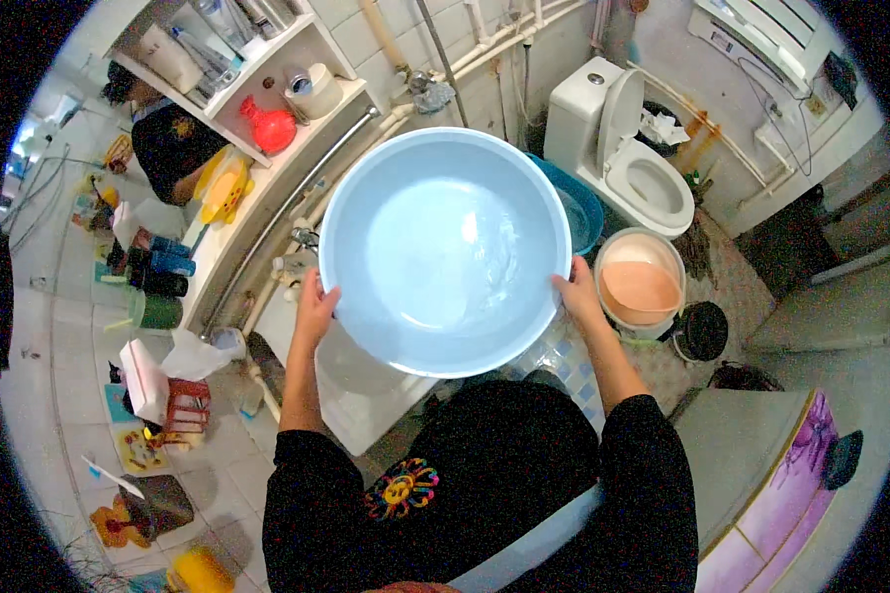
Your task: The person washes a cloth in a basin of water, transfers the cloth into a small washing machine, places a divider inside, and starts the cycle by turning a dial.
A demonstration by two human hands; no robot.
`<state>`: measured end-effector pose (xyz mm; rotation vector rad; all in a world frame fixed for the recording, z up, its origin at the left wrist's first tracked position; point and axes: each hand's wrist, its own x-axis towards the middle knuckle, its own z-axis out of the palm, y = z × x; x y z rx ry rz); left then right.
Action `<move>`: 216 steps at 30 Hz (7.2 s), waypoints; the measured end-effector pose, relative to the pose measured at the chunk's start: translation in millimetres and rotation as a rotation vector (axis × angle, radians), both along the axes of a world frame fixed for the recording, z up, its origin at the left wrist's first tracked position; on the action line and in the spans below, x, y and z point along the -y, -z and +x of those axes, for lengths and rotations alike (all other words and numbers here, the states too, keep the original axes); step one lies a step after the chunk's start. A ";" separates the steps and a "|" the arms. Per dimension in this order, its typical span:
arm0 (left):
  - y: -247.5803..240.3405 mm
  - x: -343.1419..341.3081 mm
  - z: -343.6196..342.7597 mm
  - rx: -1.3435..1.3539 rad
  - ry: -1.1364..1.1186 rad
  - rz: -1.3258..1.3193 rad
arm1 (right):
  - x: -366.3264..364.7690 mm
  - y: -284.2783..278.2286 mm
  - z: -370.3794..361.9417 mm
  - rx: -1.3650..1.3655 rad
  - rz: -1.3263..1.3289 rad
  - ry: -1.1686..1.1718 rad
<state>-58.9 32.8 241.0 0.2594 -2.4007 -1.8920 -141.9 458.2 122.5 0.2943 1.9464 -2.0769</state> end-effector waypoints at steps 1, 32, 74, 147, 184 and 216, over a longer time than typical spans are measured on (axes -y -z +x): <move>24.8 9.2 4.7 -0.078 -0.008 -0.053 | 2.0 -11.7 -2.3 -0.119 0.053 -0.008; 148.2 -89.4 76.7 0.390 -0.320 0.764 | 116.3 -140.5 -24.4 -0.532 0.340 -0.016; 171.9 -150.1 8.7 0.420 -0.034 0.799 | 214.2 -223.9 77.1 -0.894 0.645 -0.558; 48.4 -1008.3 -52.5 0.251 1.258 0.137 | -808.1 -97.1 439.8 -0.071 -0.182 1.685; 25.6 -979.6 106.6 0.044 1.237 0.408 | -702.3 -227.7 389.1 -0.206 0.200 1.082; 282.1 -626.0 -165.9 1.024 0.490 0.140 | -405.7 97.2 26.0 0.386 0.445 0.046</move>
